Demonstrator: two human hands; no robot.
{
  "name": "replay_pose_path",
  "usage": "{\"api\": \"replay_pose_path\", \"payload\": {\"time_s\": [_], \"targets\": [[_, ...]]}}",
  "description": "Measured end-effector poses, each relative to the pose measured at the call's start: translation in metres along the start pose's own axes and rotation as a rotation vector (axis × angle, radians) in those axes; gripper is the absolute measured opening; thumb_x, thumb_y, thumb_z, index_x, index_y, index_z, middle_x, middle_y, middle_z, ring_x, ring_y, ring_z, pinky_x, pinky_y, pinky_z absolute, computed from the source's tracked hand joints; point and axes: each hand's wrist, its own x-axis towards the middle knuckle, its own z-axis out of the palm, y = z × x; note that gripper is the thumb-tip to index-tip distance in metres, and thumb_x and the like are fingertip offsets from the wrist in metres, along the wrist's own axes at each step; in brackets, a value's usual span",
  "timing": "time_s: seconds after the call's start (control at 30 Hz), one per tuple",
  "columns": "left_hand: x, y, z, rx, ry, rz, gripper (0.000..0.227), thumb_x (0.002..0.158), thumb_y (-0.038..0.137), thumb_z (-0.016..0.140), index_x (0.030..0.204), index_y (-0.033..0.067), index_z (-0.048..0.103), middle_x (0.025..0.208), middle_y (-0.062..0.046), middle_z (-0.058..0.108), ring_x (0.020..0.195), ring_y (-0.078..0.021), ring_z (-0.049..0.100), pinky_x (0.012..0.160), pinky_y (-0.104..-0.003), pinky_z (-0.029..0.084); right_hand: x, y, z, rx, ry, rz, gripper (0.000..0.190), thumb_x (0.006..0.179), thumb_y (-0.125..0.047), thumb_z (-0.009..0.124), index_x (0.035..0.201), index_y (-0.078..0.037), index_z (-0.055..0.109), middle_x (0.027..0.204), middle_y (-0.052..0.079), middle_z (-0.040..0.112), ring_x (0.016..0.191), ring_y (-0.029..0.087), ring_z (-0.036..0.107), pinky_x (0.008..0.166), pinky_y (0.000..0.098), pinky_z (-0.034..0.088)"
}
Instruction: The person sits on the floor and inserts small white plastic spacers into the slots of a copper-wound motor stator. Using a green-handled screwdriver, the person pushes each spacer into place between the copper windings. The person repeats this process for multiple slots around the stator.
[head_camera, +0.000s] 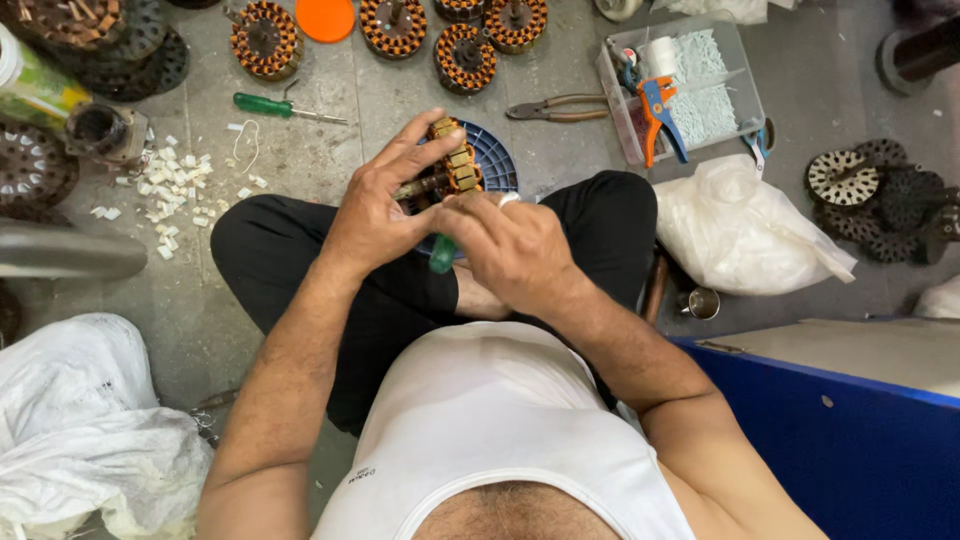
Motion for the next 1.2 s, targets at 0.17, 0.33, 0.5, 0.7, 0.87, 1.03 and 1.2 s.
{"api": "replay_pose_path", "payload": {"time_s": [0.17,0.33,0.5,0.7,0.87,1.03,1.2], "targets": [[0.001,0.004,-0.003,-0.018,-0.022,0.035,0.066,0.082,0.014,0.087,0.143,0.0166,0.062,0.164,-0.014,0.045,0.148,-0.0318,0.052,0.119,-0.043,0.048,-0.021,0.016,-0.003,0.599,0.265,0.277,0.027,0.098,0.007,0.07,0.118,-0.004,0.055,0.114,0.015,0.072,0.106,0.025,0.076,0.092,0.0334,0.064],[0.0,0.0,0.001,-0.073,-0.004,-0.017,0.063,0.08,0.013,0.083,0.14,0.0175,0.064,0.164,-0.015,0.045,0.144,-0.0288,0.058,0.116,-0.04,0.053,-0.048,0.024,0.011,0.981,0.402,0.442,0.027,0.111,0.005,0.057,0.127,-0.003,0.037,0.122,0.028,0.069,0.112,0.031,0.073,0.1,0.0413,0.065],[0.001,-0.002,0.007,-0.004,0.051,0.065,0.064,0.08,0.012,0.084,0.14,0.0162,0.065,0.161,-0.015,0.051,0.146,-0.0308,0.056,0.12,-0.043,0.052,-0.057,0.031,0.02,0.948,0.406,0.417,0.025,0.11,0.004,0.055,0.126,-0.003,0.036,0.121,0.028,0.069,0.112,0.031,0.075,0.098,0.0428,0.067],[0.002,-0.005,0.008,-0.042,0.049,0.044,0.062,0.08,0.014,0.084,0.139,0.0164,0.066,0.16,-0.013,0.053,0.143,-0.0282,0.06,0.108,-0.037,0.058,-0.06,0.031,0.027,0.924,0.461,0.375,0.033,0.107,0.011,0.058,0.124,-0.004,0.035,0.119,0.027,0.069,0.112,0.03,0.074,0.098,0.0409,0.066],[0.004,-0.003,0.006,-0.04,0.015,0.009,0.064,0.08,0.015,0.084,0.14,0.0146,0.064,0.161,-0.013,0.051,0.137,-0.0253,0.062,0.095,-0.031,0.057,-0.059,0.03,0.033,0.888,0.499,0.383,0.04,0.103,0.016,0.061,0.124,-0.004,0.033,0.117,0.026,0.069,0.112,0.028,0.074,0.097,0.037,0.065],[0.006,0.003,0.005,-0.03,-0.029,-0.001,0.064,0.083,0.015,0.082,0.143,0.0128,0.06,0.164,-0.014,0.047,0.139,-0.0248,0.06,0.095,-0.03,0.055,-0.059,0.032,0.035,0.878,0.524,0.331,0.041,0.101,0.016,0.063,0.123,-0.004,0.035,0.119,0.027,0.068,0.114,0.03,0.072,0.1,0.0383,0.064],[0.007,0.006,0.008,-0.001,-0.023,0.028,0.062,0.087,0.014,0.079,0.146,0.0126,0.058,0.166,-0.015,0.044,0.147,-0.0292,0.055,0.107,-0.034,0.056,-0.06,0.033,0.035,0.804,0.543,0.308,0.037,0.099,0.013,0.066,0.12,-0.004,0.04,0.117,0.027,0.07,0.111,0.029,0.074,0.094,0.0362,0.066]]}}
